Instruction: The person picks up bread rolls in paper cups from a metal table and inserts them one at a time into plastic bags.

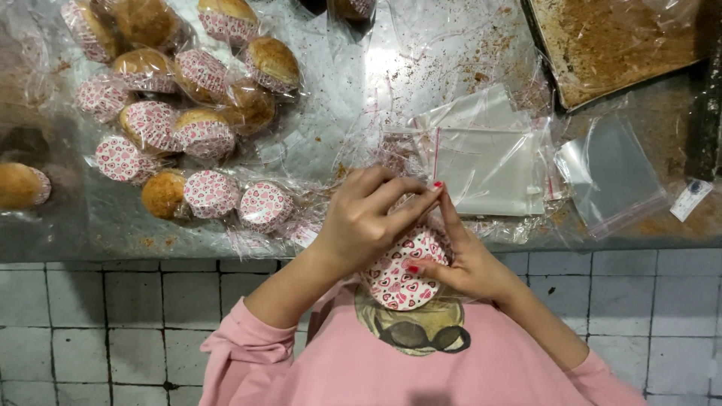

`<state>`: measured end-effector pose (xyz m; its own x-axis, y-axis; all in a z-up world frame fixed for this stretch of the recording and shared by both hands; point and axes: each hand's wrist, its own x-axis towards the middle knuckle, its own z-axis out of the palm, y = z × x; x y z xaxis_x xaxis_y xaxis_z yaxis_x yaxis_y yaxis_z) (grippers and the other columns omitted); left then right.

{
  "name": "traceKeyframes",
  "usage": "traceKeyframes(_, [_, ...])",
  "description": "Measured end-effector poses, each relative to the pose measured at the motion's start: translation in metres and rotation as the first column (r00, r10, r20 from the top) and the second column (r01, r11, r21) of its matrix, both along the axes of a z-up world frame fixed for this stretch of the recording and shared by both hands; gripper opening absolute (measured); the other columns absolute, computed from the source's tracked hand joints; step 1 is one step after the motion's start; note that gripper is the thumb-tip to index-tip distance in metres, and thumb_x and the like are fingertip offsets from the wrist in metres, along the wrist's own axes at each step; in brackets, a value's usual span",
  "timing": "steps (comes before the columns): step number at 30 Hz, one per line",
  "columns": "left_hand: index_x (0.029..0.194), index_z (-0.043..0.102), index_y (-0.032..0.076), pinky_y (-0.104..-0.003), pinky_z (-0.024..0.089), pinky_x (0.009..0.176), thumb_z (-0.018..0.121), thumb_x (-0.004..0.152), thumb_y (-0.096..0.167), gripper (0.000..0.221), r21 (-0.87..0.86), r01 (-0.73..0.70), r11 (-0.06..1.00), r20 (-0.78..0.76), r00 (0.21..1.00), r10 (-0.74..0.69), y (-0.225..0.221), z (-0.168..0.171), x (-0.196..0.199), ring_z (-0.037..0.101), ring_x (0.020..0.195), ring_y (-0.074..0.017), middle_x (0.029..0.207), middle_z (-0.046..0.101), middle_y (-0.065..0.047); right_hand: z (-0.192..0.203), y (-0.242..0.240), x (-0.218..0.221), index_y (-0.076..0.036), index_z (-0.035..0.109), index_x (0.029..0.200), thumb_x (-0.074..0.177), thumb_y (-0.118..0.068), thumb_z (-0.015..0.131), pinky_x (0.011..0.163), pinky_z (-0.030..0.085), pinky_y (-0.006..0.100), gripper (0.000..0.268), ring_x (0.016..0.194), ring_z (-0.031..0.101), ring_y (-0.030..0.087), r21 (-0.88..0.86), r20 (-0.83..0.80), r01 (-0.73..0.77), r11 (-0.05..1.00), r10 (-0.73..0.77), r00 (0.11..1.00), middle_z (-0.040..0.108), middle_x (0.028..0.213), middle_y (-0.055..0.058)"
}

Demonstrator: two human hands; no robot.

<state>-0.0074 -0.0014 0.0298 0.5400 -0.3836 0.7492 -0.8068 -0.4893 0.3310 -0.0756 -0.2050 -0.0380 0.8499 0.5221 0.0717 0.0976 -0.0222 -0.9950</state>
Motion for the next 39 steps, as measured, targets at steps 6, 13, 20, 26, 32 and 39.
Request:
traceKeyframes(6, [0.084,0.076,0.008,-0.034,0.05,0.06,0.073,0.092,0.013,0.009,-0.047,-0.013,0.999,0.031,0.999,0.015,-0.007,-0.016,0.004,0.061,0.073,-0.024,0.084,0.07,-0.007,0.029,0.008,0.002,-0.01,-0.005,0.16,0.08,-0.018,0.082,0.1,0.044,0.072,0.119,0.131,0.043,0.063,-0.195,0.114,-0.008,0.981,0.031,0.993,0.027,0.154,0.043])
traceKeyframes(13, [0.091,0.072,0.013,-0.026,0.049,0.068,0.071,0.089,0.016,0.004,-0.529,-0.258,0.808,-0.418,0.908,0.017,0.057,-0.016,0.016,0.063,0.077,-0.0154,0.083,0.067,0.002,0.016,0.003,0.003,-0.023,-0.01,0.161,0.081,0.002,0.074,0.08,0.065,0.058,0.119,0.11,0.064,0.052,0.049,-0.147,0.158,0.986,-0.149,0.978,0.055,0.137,0.036])
traceKeyframes(20, [0.107,0.073,0.009,-0.029,0.048,0.062,0.062,0.085,-0.006,0.029,-0.502,-0.421,0.755,-0.78,0.597,-0.186,0.073,-0.066,-0.014,0.054,0.063,-0.0159,0.074,0.059,-0.009,-0.013,-0.005,0.018,-0.018,-0.008,0.164,0.083,0.004,0.071,0.118,0.033,0.058,0.115,0.141,0.044,0.044,0.271,-0.031,0.262,0.926,-0.264,0.964,0.052,0.145,0.031])
traceKeyframes(26, [0.108,0.082,0.019,-0.024,0.048,0.049,0.075,0.091,0.013,0.019,-0.466,-0.171,0.868,-0.538,0.833,-0.125,0.012,-0.072,-0.01,0.059,0.051,-0.0138,0.063,0.064,-0.002,-0.031,0.007,0.02,-0.001,0.044,0.134,0.104,-0.011,0.047,0.113,0.041,0.055,0.032,0.132,0.054,0.043,0.302,0.116,0.418,0.857,-0.468,0.876,0.057,0.134,0.031])
traceKeyframes(32, [0.091,0.08,0.015,-0.027,0.048,0.049,0.07,0.093,0.015,0.011,-0.496,-0.172,0.851,-0.613,0.763,-0.203,0.024,-0.052,-0.036,0.055,0.046,-0.0165,0.062,0.064,-0.001,-0.054,-0.034,0.012,0.003,0.078,0.099,0.1,-0.008,0.066,0.094,0.044,0.042,0.016,0.087,0.045,0.027,0.158,0.557,0.767,0.621,-0.698,0.45,0.048,0.091,0.016])
traceKeyframes(39, [0.128,0.07,0.008,-0.046,0.05,0.058,0.089,0.075,0.02,0.058,-0.235,-0.155,0.96,-0.72,0.691,-0.065,0.019,-0.09,-0.022,0.062,0.06,-0.0365,0.071,0.065,-0.018,-0.027,-0.016,0.028,-0.005,0.076,0.117,0.108,-0.017,0.062,0.069,0.046,0.027,0.021,0.078,0.052,0.012,-0.059,0.285,0.801,0.596,-0.759,0.585,0.051,0.093,0.007])
